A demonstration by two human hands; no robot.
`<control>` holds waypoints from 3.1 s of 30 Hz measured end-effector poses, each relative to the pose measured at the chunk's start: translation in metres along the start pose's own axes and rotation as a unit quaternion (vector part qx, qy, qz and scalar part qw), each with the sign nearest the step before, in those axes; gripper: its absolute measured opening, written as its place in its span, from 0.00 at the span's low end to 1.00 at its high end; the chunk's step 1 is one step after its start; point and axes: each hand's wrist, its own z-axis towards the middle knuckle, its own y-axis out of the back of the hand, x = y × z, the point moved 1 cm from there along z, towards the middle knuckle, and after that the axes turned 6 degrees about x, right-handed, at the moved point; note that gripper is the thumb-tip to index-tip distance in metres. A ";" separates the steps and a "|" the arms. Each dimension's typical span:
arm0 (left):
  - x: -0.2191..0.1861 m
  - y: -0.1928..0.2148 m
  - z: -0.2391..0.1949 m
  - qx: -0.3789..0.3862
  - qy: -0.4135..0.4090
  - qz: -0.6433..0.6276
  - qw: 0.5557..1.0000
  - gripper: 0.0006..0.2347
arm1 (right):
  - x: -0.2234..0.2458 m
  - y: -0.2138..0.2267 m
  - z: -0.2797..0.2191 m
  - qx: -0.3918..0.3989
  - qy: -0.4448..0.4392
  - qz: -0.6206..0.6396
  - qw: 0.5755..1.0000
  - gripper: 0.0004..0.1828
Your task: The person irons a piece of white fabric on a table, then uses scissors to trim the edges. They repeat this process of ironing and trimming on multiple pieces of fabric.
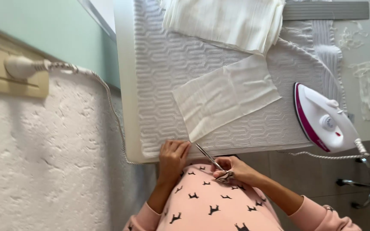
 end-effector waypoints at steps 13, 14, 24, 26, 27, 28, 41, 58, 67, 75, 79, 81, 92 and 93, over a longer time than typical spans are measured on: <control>-0.014 0.023 0.018 0.065 0.027 -0.023 0.997 0.03 | 0.045 -0.025 0.021 -0.057 -0.060 -0.280 0.956 0.16; -0.013 0.023 0.017 0.069 0.033 -0.014 0.997 0.03 | 0.052 -0.029 0.019 -0.055 -0.044 -0.311 0.948 0.16; -0.008 0.018 0.019 0.097 0.030 -0.012 0.995 0.03 | 0.042 -0.018 0.025 -0.044 0.030 -0.321 0.945 0.13; -0.010 0.020 0.020 0.097 0.031 -0.033 0.994 0.03 | 0.043 -0.017 0.025 -0.029 0.025 -0.321 0.946 0.10; -0.010 0.024 0.018 0.098 0.033 -0.032 0.994 0.03 | 0.040 -0.015 0.023 -0.026 0.023 -0.321 0.946 0.10; -0.011 0.027 0.016 0.130 0.060 -0.067 0.987 0.04 | 0.038 -0.011 0.020 -0.026 0.024 -0.347 0.937 0.07; -0.118 -0.136 0.266 0.334 -0.158 -0.197 0.908 0.02 | 0.105 0.277 -0.209 -0.578 0.141 -0.327 0.734 0.34; -0.328 -0.443 0.428 0.280 -0.175 -0.055 0.942 0.33 | 0.039 0.510 -0.184 -0.663 -0.013 -0.421 0.619 0.36; -0.303 -0.482 0.444 0.265 -0.219 0.042 0.938 0.31 | 0.097 0.450 -0.195 -0.628 0.049 -0.466 0.622 0.26; -0.314 -0.475 0.441 0.255 -0.252 -0.038 0.933 0.34 | 0.110 0.436 -0.200 -0.618 0.087 -0.484 0.613 0.22; -0.323 -0.477 0.441 0.277 -0.249 -0.040 0.927 0.35 | 0.101 0.438 -0.189 -0.609 0.118 -0.465 0.632 0.22; -0.332 -0.491 0.447 0.271 -0.245 -0.085 0.927 0.29 | 0.100 0.429 -0.191 -0.617 0.121 -0.434 0.645 0.23; -0.406 -0.515 0.530 0.279 -0.194 -0.257 0.905 0.19 | 0.054 0.391 -0.225 -0.627 0.160 -0.317 0.693 0.17; -0.403 -0.511 0.533 0.279 -0.190 -0.255 0.906 0.19 | 0.073 0.375 -0.226 -0.624 0.160 -0.317 0.696 0.17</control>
